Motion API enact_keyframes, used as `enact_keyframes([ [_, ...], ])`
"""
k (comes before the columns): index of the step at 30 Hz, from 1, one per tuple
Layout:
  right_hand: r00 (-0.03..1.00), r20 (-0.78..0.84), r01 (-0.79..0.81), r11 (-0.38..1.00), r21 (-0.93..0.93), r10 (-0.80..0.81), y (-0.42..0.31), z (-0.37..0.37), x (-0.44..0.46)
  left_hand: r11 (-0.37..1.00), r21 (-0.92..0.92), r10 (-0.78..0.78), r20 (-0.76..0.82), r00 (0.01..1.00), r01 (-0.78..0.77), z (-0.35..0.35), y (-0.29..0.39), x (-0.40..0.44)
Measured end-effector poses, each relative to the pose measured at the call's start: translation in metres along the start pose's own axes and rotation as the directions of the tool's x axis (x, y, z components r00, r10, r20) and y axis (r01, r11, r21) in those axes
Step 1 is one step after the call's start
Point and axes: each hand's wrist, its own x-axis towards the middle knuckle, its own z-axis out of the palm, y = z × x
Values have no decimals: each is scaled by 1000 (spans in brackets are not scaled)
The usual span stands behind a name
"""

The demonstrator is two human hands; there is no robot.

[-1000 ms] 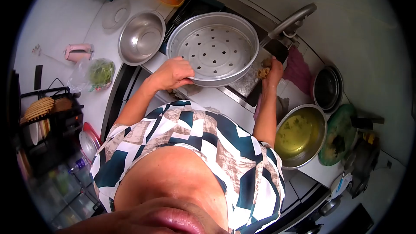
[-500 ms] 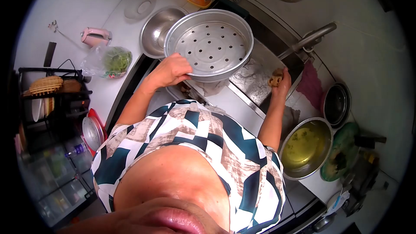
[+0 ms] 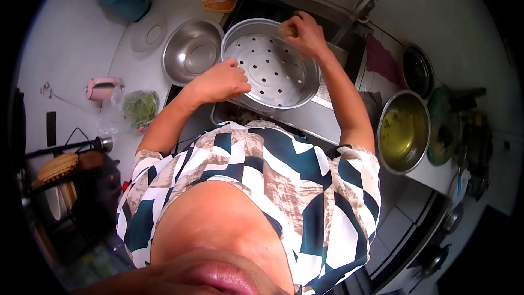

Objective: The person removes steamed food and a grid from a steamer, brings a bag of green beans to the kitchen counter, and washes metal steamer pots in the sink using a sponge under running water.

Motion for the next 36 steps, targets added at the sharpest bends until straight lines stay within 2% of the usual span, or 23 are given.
enact_keyframes([
  [2,993,-56,-116,978,-174,108,-21,27,-4,988,134,78,-12,997,-76,-14,-4,-10],
  [4,956,-15,-290,939,-185,292,4,45,-11,959,245,160,-39,986,-146,-23,-8,14],
  [6,838,158,-517,852,-75,522,91,38,-32,947,288,148,-6,989,-140,-19,-7,100],
  [8,843,152,-513,857,-56,515,180,39,-63,949,280,152,-6,988,-144,-15,-6,177],
  [10,827,101,-555,832,-19,554,187,39,-76,966,252,74,-67,995,-55,-4,-18,171],
  [11,803,53,-595,804,11,593,161,46,-75,973,230,36,-112,993,-10,1,-25,137],
  [12,776,5,-631,775,44,631,122,53,-72,984,140,-73,-249,966,110,2,-26,91],
  [14,718,-142,-668,732,137,682,49,69,-71,949,-94,-310,-467,828,302,3,-26,6],
  [15,685,-204,-667,715,209,699,24,82,-67,890,-354,-433,-461,775,287,18,-33,-24],
  [16,639,-279,-651,698,299,716,15,93,-65,740,-598,-591,-357,724,308,28,-32,-35],
  [18,521,-407,-586,660,470,751,30,105,-68,270,-921,-784,-40,620,282,47,-24,-16],
  [19,507,-401,-566,646,513,763,51,106,-71,246,-923,-776,-6,631,294,53,-20,6],
  [21,482,-386,-521,611,596,787,102,106,-76,198,-947,-807,-13,591,251,61,-13,58],
  [23,497,-416,-535,646,545,762,138,123,-84,202,-958,-839,-63,540,202,57,-8,98],
  [24,503,-429,-542,660,519,750,145,128,-85,201,-953,-856,-58,514,227,51,-7,107],
  [26,581,-344,-493,655,572,738,130,114,-82,196,-941,-887,-51,459,274,39,-9,117],
  [27,623,-295,-471,649,598,724,123,107,-86,233,-937,-903,-109,416,260,53,-16,119],
  [29,643,105,-387,204,899,758,123,91,-103,233,-932,-926,-124,356,279,71,-26,120],
  [30,664,295,-347,-66,936,687,129,86,-109,232,-929,-936,-133,326,289,76,-28,121],
  [31,655,407,-359,-211,909,637,148,93,-116,221,-924,-949,-130,286,313,78,-25,124],
  [33,633,601,-380,-480,791,489,180,108,-126,285,-893,-944,-198,264,348,82,-13,131],
  [36,591,561,-331,-459,824,580,143,82,-111,334,-882,-933,-261,246,332,98,-5,143],
])
